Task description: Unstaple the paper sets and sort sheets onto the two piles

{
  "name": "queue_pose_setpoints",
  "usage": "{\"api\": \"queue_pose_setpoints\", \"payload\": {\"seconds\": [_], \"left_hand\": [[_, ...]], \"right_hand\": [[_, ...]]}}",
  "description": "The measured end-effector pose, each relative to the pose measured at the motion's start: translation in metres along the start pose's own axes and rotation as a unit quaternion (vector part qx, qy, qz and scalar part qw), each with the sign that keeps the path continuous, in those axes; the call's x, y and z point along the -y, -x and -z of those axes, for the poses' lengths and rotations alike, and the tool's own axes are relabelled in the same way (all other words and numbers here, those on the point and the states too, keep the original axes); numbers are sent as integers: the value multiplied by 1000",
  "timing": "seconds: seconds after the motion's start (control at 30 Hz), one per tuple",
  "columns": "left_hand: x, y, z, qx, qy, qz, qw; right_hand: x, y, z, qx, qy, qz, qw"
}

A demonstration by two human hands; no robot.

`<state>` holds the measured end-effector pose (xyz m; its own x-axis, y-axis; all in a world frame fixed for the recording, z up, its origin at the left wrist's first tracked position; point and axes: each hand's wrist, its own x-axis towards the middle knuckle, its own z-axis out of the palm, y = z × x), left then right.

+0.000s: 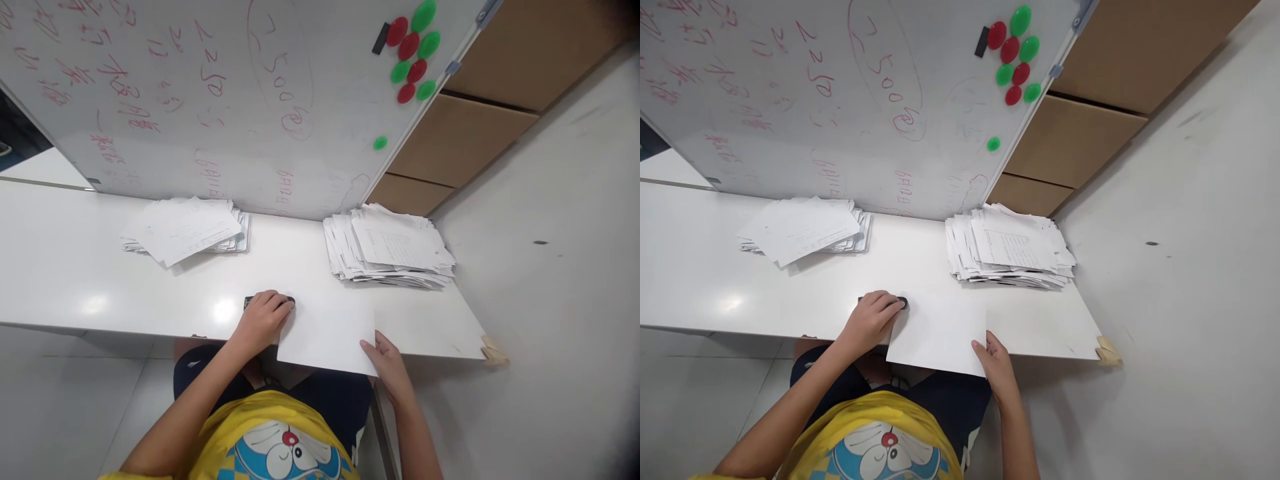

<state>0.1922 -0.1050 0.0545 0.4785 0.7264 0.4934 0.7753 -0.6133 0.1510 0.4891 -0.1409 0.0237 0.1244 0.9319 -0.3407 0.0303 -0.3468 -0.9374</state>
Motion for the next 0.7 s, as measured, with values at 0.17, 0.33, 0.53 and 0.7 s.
{"api": "queue_pose_setpoints", "payload": {"seconds": [0.17,0.33,0.53,0.7], "left_hand": [[-14,7,-8,-41,-25,4,999],[-21,8,-15,-85,-3,67,994],[-32,7,-30,-125,-43,76,988],[-32,9,-25,-133,-62,68,987]], "right_hand": [[-3,-1,1,8,-12,-5,1000],[-4,-1,2,5,-18,-17,1000],[-8,-5,3,3,-25,-31,999],[4,-16,-5,47,-24,-16,998]]}}
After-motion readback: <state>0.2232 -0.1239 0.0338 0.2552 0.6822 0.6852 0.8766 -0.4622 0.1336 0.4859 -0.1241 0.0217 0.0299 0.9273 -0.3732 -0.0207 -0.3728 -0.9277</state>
